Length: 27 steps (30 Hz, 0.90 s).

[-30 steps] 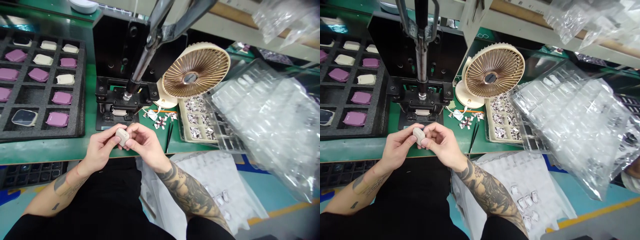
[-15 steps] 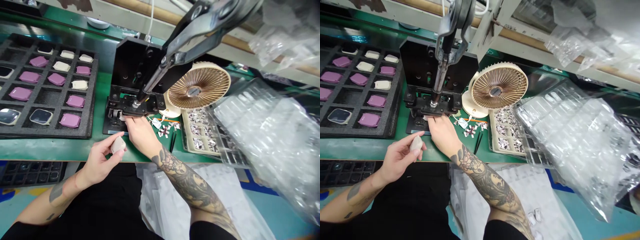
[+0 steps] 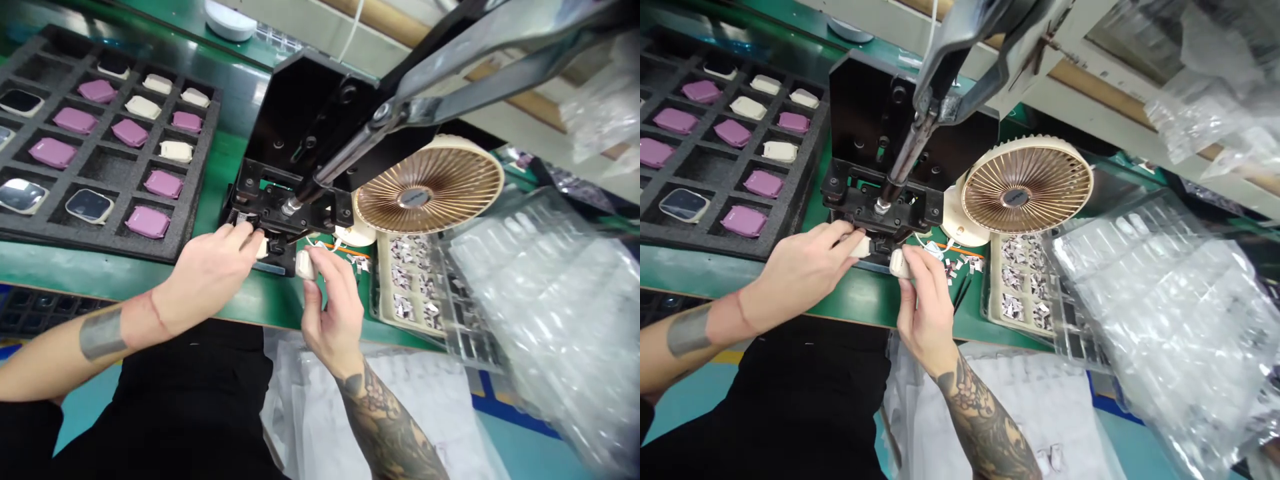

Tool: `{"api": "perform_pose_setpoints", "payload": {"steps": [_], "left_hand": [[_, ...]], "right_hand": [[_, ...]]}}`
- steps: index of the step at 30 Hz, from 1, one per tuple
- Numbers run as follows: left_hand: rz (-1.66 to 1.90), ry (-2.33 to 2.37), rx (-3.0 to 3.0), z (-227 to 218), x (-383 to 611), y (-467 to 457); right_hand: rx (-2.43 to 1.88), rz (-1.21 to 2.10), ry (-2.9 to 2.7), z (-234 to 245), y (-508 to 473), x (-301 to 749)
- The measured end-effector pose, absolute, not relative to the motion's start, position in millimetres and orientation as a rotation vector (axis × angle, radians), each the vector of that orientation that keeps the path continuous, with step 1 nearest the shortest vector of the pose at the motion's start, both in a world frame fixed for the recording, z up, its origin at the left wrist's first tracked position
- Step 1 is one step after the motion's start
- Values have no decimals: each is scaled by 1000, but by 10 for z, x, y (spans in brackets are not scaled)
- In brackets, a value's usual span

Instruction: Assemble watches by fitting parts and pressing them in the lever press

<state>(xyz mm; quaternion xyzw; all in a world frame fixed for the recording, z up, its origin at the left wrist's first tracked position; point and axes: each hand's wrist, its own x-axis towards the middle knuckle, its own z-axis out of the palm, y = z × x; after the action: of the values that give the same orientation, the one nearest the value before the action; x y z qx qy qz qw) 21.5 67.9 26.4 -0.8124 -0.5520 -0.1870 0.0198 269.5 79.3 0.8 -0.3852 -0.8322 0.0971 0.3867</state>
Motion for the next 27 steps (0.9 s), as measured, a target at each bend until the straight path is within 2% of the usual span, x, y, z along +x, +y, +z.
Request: {"api": "perform_pose_setpoints", "payload": {"steps": [6,12,18,20,23,25,27], "left_hand": [[-307,-1888,-2570,298,391,994],[-117,-1823,-2548,238,444,854],[-190,-1849,-2494,130,529,701],[-491,-1868,-2619,155,468,577],[-1502,-1777,-2759,208,358,298],[-2079,-1720,-2596,238,266,147],[-2217,-1727,-2412,283,104,91]], "right_hand": [[-938,295,-2147,-69,758,2746],[-903,203,-2170,-66,785,2833],[-783,-30,-2199,29,862,2773],[-718,-84,-2211,53,846,2713],[-555,-167,-2290,104,826,2602],[-411,-178,-2357,181,861,2511],[-421,39,-2381,304,946,2418]]}}
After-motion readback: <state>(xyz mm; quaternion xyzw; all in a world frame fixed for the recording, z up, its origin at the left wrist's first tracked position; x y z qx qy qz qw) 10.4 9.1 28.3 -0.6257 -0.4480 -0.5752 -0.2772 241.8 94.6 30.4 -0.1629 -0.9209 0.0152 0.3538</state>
